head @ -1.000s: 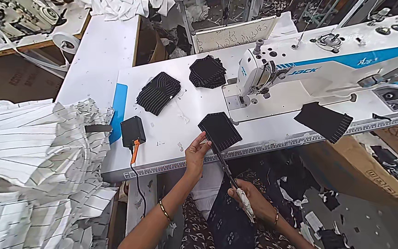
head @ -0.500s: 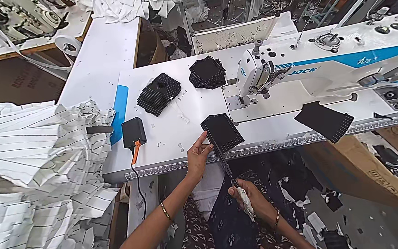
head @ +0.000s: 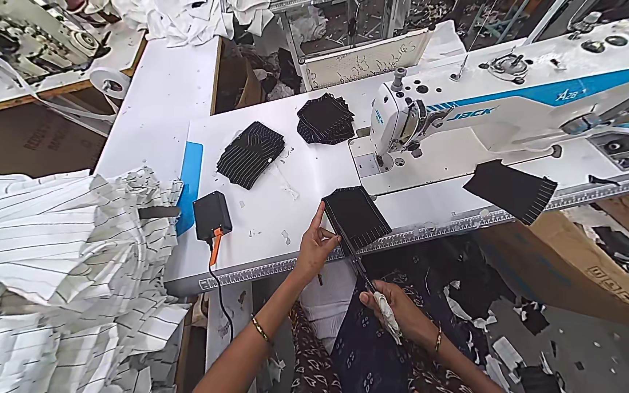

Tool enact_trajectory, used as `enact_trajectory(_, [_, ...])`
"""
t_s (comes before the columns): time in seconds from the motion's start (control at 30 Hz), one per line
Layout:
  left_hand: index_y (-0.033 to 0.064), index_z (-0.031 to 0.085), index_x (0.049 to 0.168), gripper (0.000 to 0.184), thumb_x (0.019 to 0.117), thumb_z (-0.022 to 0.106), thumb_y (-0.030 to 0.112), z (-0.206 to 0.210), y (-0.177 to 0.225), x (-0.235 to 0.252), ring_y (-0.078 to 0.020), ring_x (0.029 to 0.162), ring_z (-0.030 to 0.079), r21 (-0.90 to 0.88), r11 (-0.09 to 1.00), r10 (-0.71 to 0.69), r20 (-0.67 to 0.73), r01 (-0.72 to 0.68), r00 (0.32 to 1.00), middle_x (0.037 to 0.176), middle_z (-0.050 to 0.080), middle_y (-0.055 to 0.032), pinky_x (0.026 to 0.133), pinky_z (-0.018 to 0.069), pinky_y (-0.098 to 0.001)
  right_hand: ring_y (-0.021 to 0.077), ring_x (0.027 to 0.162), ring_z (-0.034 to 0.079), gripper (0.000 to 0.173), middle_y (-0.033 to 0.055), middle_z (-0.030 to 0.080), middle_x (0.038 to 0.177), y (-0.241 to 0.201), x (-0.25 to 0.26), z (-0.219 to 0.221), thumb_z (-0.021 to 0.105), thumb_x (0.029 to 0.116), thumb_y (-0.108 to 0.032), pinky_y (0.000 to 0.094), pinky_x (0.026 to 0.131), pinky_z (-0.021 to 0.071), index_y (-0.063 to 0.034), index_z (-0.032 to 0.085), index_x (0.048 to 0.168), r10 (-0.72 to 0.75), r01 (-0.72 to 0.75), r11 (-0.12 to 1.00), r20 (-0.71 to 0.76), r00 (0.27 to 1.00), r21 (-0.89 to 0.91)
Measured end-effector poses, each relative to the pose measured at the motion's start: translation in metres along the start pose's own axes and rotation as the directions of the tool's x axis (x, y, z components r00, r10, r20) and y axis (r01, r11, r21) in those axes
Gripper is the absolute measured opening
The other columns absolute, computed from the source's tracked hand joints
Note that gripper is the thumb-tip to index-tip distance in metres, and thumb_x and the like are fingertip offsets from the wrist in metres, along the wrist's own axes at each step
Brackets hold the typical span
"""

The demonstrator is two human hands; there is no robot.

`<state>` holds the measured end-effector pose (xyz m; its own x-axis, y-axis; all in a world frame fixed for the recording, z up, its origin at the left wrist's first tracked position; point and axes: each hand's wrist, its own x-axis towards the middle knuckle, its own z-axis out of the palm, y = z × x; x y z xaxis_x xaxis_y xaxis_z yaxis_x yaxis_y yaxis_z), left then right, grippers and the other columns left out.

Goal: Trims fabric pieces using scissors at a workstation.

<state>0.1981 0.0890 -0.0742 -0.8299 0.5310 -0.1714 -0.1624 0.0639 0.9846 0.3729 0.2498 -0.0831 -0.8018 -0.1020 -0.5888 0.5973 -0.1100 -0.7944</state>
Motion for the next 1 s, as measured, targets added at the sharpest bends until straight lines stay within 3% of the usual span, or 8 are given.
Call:
enact_trajectory(0.07, [-0.0021, 0.007, 0.161, 0.094, 0.0881, 0.066, -0.008, 0.0, 0.002, 0.0, 0.0016, 0.067, 0.062, 0.025, 1.0, -0.005, 0.054, 0.004, 0.999, 0.155, 0.04, -0.0185, 0.063, 0.0534, -0.0158, 0.0012, 0.049, 0.047, 0.036, -0.0095, 0.048, 0.059, -0.004, 0.003, -0.001, 0.069, 0.0954, -0.046, 0.0194, 0.051, 0.042, -0.0153, 0.053, 0.085, -0.008, 0.007, 1.0, -0.005, 1.0, -0.031])
enact_trajectory(0.2, [0.0006, 0.004, 0.162, 0.096, 0.0883, 0.065, -0.01, 0.0, 0.004, -0.002, 0.0024, 0.069, 0.062, 0.041, 0.999, -0.011, 0.094, 0.007, 0.996, 0.168, 0.019, -0.0182, 0.065, 0.0544, -0.0169, 0.0011, 0.047, 0.048, 0.032, -0.0089, 0.05, 0.058, 0.001, 0.002, 0.0, 0.07, 0.0966, -0.04, 0.0186, 0.048, 0.0416, -0.0148, 0.056, 0.083, -0.046, 0.045, 0.999, -0.034, 0.998, -0.003])
enact_trajectory(0.33, [-0.0017, 0.002, 0.161, 0.097, 0.0884, 0.066, -0.006, 0.001, 0.006, -0.002, 0.0007, 0.066, 0.062, 0.13, 0.991, -0.034, 0.111, 0.02, 0.993, 0.147, 0.048, -0.0196, 0.062, 0.0536, -0.0169, 0.0018, 0.047, 0.049, 0.034, -0.0084, 0.05, 0.057, 0.006, 0.003, 0.002, 0.07, 0.0951, -0.043, 0.0189, 0.048, 0.043, -0.0151, 0.054, 0.083, -0.045, 0.047, 0.998, -0.037, 0.998, 0.049])
enact_trajectory(0.43, [-0.0011, 0.0, 0.161, 0.098, 0.0886, 0.066, -0.005, 0.005, 0.009, -0.005, 0.0003, 0.067, 0.063, 0.166, 0.986, -0.047, 0.164, 0.02, 0.985, 0.146, 0.049, -0.0192, 0.064, 0.0552, -0.0175, 0.002, 0.048, 0.049, 0.036, -0.0085, 0.049, 0.059, -0.001, 0.008, 0.001, 0.07, 0.0948, -0.046, 0.0193, 0.05, 0.0434, -0.015, 0.053, 0.086, -0.026, 0.027, 0.999, -0.03, 0.999, 0.035])
enact_trajectory(0.53, [0.0007, -0.004, 0.162, 0.101, 0.0895, 0.066, -0.005, 0.006, 0.011, -0.007, 0.002, 0.072, 0.064, 0.17, 0.985, -0.051, 0.213, 0.014, 0.976, 0.164, 0.024, -0.0208, 0.067, 0.0565, -0.0174, 0.0025, 0.048, 0.047, 0.037, -0.0078, 0.048, 0.059, -0.006, 0.011, -0.001, 0.07, 0.0952, -0.046, 0.02, 0.049, 0.0414, -0.0141, 0.054, 0.085, -0.039, 0.038, 0.999, -0.051, 0.998, -0.019])
enact_trajectory(0.63, [0.0011, -0.002, 0.162, 0.1, 0.0892, 0.067, -0.004, 0.007, 0.013, -0.008, 0.0009, 0.072, 0.065, 0.202, 0.979, -0.05, 0.203, 0.008, 0.978, 0.162, 0.028, -0.0204, 0.067, 0.0565, -0.0182, 0.0028, 0.046, 0.048, 0.035, -0.0071, 0.049, 0.057, -0.003, 0.01, -0.002, 0.073, 0.0941, -0.041, 0.0201, 0.047, 0.0419, -0.0138, 0.055, 0.082, -0.059, 0.06, 0.998, -0.077, 0.995, 0.014])
enact_trajectory(0.73, [0.0025, 0.002, 0.163, 0.098, 0.0895, 0.067, -0.004, 0.007, 0.014, -0.01, 0.0016, 0.076, 0.066, 0.219, 0.976, -0.042, 0.192, -0.001, 0.981, 0.168, 0.015, -0.0181, 0.07, 0.0574, -0.0187, 0.0024, 0.046, 0.048, 0.034, -0.0076, 0.049, 0.056, 0.0, 0.01, -0.002, 0.073, 0.0941, -0.04, 0.0197, 0.047, 0.0418, -0.0146, 0.054, 0.081, -0.07, 0.074, 0.996, -0.092, 0.993, 0.047])
enact_trajectory(1.0, [0.0003, 0.004, 0.162, 0.096, 0.0898, 0.066, -0.003, 0.008, 0.016, -0.014, 0.0023, 0.077, 0.065, 0.278, 0.96, -0.032, 0.232, -0.034, 0.972, 0.169, 0.013, -0.0193, 0.073, 0.0569, -0.0186, 0.0019, 0.05, 0.047, 0.037, -0.0083, 0.048, 0.06, -0.022, 0.02, -0.007, 0.07, 0.0952, -0.045, 0.0198, 0.051, 0.0418, -0.0143, 0.053, 0.085, -0.095, 0.095, 0.995, -0.067, 0.993, -0.003])
